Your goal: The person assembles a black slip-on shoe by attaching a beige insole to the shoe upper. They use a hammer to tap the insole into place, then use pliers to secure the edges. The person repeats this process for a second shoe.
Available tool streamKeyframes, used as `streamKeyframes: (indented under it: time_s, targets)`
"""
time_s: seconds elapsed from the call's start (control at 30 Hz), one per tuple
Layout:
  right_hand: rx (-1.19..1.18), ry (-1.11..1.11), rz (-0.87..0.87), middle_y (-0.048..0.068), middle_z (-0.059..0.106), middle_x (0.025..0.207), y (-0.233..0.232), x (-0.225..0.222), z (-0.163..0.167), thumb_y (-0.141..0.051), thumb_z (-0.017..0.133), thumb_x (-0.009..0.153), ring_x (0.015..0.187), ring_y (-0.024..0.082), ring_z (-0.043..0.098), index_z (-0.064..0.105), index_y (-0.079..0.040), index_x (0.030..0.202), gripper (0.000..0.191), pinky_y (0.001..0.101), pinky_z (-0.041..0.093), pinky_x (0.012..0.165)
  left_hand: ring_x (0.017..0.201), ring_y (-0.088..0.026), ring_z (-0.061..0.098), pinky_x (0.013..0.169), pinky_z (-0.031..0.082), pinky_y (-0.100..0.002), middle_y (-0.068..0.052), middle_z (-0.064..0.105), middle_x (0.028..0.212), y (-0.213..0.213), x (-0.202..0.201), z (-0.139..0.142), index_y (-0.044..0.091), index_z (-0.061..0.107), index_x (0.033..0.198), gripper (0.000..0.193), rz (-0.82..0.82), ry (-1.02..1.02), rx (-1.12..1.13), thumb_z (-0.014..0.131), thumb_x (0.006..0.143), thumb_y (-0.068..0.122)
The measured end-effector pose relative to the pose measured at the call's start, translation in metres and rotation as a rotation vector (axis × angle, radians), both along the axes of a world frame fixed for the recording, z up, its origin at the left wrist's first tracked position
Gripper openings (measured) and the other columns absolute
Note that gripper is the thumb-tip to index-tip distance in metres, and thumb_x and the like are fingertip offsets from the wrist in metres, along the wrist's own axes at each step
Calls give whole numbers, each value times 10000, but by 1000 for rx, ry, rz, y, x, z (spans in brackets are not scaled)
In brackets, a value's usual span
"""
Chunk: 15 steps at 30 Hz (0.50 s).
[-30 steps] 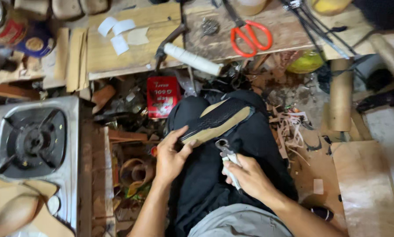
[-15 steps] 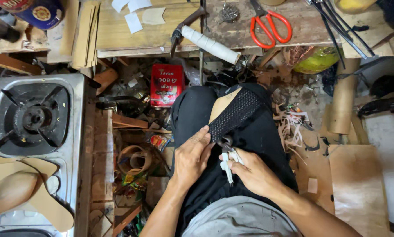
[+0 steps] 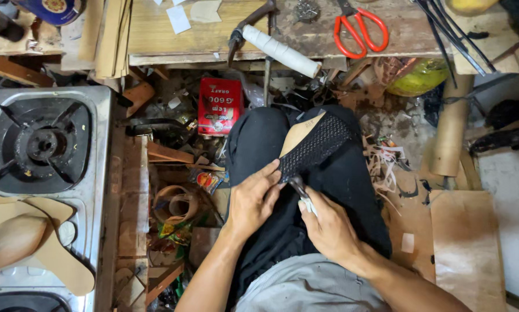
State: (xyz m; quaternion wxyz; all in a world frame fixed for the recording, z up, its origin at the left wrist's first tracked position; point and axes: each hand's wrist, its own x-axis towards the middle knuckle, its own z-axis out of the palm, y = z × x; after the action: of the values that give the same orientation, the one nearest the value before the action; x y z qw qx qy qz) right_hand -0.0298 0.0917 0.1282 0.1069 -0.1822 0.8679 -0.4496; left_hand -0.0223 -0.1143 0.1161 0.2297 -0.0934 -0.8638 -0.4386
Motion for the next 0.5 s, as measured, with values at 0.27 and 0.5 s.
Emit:
streamKeyframes:
  time_s: [0.27,0.5]
  targets:
    - [-45,230,5,226,693,979,-37,-30,-21,-101,610,970,832,399,701,603,34,1254,315,441,565,678,1167,-319,744,896,624,-350,-182,747,1198,-18,-22,-10,-19,693,1062,208,39,-114,198,742,861,2]
    - [470,95,161,235,705,972,-12,-38,-2,-134,605,907,736,447,696,592,8,1239,361,540,562,637,1278,-366,629,1024,521,-418,-247,635,1370,-23,-29,2,6,669,1283,428,-144,-318,254,738,862,35]
